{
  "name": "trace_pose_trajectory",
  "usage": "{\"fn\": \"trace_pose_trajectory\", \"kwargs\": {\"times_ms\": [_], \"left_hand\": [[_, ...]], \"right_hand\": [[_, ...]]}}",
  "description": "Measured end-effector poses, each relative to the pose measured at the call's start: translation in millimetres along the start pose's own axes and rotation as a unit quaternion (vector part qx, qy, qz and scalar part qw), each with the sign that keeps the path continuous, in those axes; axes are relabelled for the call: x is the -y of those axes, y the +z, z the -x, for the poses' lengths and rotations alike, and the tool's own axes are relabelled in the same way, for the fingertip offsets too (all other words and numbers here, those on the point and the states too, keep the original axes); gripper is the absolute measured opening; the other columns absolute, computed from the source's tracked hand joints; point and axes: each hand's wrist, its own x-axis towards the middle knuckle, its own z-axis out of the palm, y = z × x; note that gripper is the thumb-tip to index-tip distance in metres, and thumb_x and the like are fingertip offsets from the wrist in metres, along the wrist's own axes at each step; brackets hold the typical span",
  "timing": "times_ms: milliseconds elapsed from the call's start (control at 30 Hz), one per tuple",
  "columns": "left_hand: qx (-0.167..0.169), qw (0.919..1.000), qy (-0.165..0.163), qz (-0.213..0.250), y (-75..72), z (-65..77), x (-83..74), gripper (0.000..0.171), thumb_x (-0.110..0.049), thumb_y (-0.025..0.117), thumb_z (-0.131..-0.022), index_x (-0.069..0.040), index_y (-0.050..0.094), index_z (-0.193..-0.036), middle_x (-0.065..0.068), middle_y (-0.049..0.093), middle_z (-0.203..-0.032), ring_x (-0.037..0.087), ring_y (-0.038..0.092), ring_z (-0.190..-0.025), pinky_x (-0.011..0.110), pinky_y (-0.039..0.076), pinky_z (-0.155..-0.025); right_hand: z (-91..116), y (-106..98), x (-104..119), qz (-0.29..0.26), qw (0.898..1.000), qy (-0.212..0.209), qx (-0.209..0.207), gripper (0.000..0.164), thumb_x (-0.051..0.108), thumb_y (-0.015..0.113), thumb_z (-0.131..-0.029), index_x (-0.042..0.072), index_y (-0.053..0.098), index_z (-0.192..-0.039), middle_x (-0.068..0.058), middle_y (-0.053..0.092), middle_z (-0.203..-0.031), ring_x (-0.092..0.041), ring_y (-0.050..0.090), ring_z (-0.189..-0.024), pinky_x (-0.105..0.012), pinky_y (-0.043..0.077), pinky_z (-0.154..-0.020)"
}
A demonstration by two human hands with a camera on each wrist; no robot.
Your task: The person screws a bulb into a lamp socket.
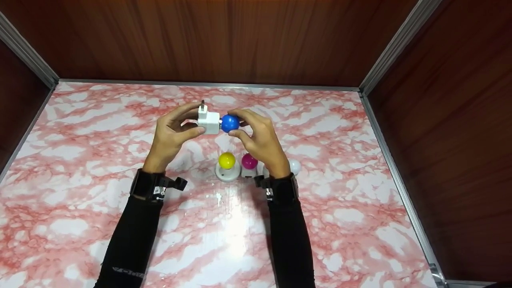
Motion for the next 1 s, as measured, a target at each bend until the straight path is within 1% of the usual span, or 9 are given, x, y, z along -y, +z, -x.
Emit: {"fn": "trace_pose_trajectory", "kwargs": {"times_ms": [167,367,633,733,900,1000], "left_hand": [[0.006,0.9999,0.01,0.009,-1.9,0.3,0.0,0.053,-0.005,0.081,-0.079,-0.011,0.065,-0.13,0.014,0.073,-0.118,0.018,0.067,-0.103,0.032,0.06,-0.084],[0.009,0.9997,0.022,0.009,-2.9,1.2,1.6,0.054,-0.009,0.082,-0.079,-0.012,0.066,-0.13,0.013,0.073,-0.119,0.019,0.068,-0.102,0.032,0.06,-0.083],[-0.001,0.9997,0.025,0.005,-2.3,0.9,0.1,0.051,-0.008,0.081,-0.08,-0.011,0.066,-0.128,0.013,0.074,-0.116,0.019,0.068,-0.1,0.033,0.06,-0.082],[-0.006,0.9996,0.026,0.008,-1.9,0.6,-0.9,0.05,-0.007,0.081,-0.08,-0.01,0.066,-0.127,0.014,0.073,-0.116,0.02,0.068,-0.1,0.034,0.06,-0.082],[-0.006,0.9995,0.029,0.012,-1.6,0.4,-1.3,0.051,-0.007,0.081,-0.08,-0.009,0.065,-0.128,0.015,0.073,-0.116,0.022,0.068,-0.1,0.035,0.06,-0.083],[-0.006,0.9995,0.03,0.01,-1.8,0.8,-0.4,0.05,-0.008,0.081,-0.08,-0.011,0.065,-0.128,0.013,0.073,-0.116,0.021,0.068,-0.102,0.035,0.06,-0.083]], "right_hand": [[-0.1,0.2,0.4,0.003,1.0,0.009,0.006,0.042,0.017,0.074,-0.086,0.011,0.066,-0.127,-0.007,0.071,-0.123,-0.017,0.071,-0.104,-0.024,0.058,-0.096],[0.5,0.0,-0.4,0.005,1.0,0.016,0.012,0.042,0.017,0.073,-0.088,0.011,0.065,-0.128,-0.007,0.071,-0.124,-0.017,0.071,-0.104,-0.025,0.058,-0.096],[-1.5,0.3,1.2,0.006,1.0,0.003,0.012,0.042,0.019,0.071,-0.09,0.011,0.064,-0.131,-0.007,0.07,-0.128,-0.017,0.07,-0.107,-0.025,0.058,-0.096],[-1.8,0.1,2.0,-0.001,1.0,-0.002,0.009,0.047,0.014,0.075,-0.087,0.012,0.062,-0.132,-0.006,0.067,-0.132,-0.018,0.069,-0.109,-0.025,0.058,-0.096],[-3.0,0.5,4.0,-0.016,1.0,-0.005,0.001,0.06,0.009,0.083,-0.077,0.013,0.061,-0.133,-0.007,0.063,-0.136,-0.021,0.067,-0.114,-0.023,0.057,-0.097],[-3.5,1.8,4.9,-0.022,1.0,-0.009,-0.006,0.059,0.008,0.084,-0.076,0.011,0.063,-0.131,-0.009,0.064,-0.134,-0.021,0.067,-0.114,-0.022,0.057,-0.097]]}}
